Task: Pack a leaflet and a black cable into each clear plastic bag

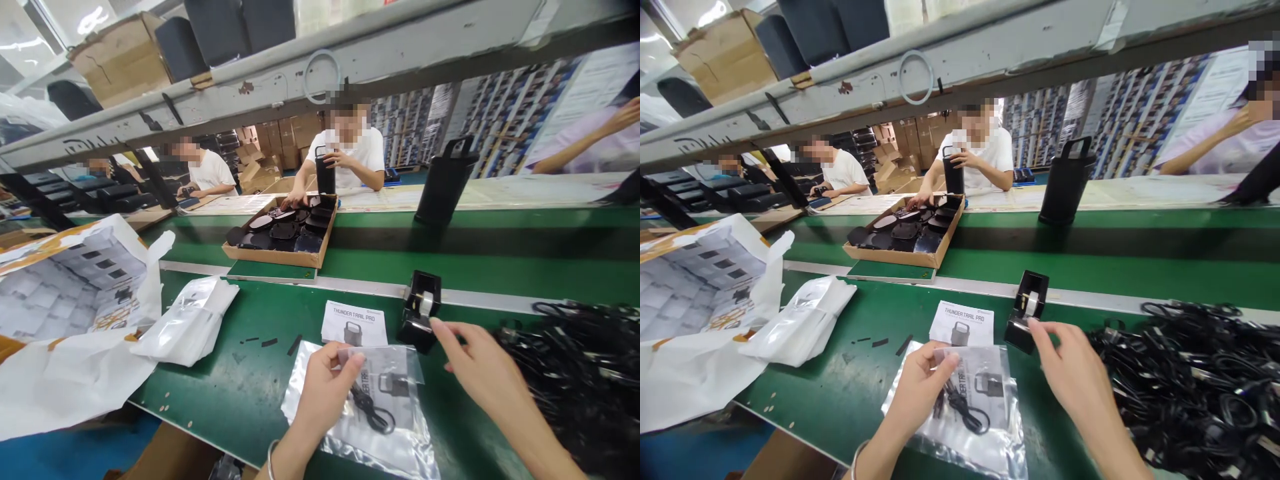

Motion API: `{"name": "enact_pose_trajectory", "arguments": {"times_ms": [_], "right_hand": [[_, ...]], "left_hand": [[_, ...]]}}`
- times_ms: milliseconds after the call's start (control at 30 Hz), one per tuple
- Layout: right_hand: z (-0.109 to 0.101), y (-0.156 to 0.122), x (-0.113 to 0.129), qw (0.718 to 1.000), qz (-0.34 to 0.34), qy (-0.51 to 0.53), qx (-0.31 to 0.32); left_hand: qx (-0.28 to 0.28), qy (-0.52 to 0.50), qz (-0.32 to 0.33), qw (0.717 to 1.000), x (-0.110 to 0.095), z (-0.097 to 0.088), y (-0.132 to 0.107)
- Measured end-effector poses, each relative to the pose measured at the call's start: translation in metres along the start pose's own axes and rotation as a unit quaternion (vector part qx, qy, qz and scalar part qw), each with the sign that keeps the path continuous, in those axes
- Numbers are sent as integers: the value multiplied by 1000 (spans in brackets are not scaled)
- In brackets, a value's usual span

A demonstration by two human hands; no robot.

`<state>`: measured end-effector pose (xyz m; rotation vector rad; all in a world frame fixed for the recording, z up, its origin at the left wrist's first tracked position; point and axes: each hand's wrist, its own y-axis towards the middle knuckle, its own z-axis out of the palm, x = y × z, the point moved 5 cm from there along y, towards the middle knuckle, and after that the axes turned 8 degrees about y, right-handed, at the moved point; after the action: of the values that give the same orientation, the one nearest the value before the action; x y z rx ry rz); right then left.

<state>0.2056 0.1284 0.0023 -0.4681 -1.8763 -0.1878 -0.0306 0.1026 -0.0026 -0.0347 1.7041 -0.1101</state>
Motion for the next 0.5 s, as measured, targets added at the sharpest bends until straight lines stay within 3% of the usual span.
{"name": "enact_pose_trajectory", "arguments": {"times_ms": [133, 233, 367, 500], "right_hand": [[20, 6, 2, 989, 53, 119, 69], [23, 2, 2, 981, 66, 169, 66], [23, -4, -4, 988, 36, 143, 40], [17, -6, -14, 998, -30, 46, 5]], "left_hand": [[1, -3, 11, 1000, -1, 0, -2], [2, -17, 9, 1000, 1, -1, -3], [13, -41, 2, 999, 3, 0, -4], [5, -47, -3, 999, 4, 0, -5]]}}
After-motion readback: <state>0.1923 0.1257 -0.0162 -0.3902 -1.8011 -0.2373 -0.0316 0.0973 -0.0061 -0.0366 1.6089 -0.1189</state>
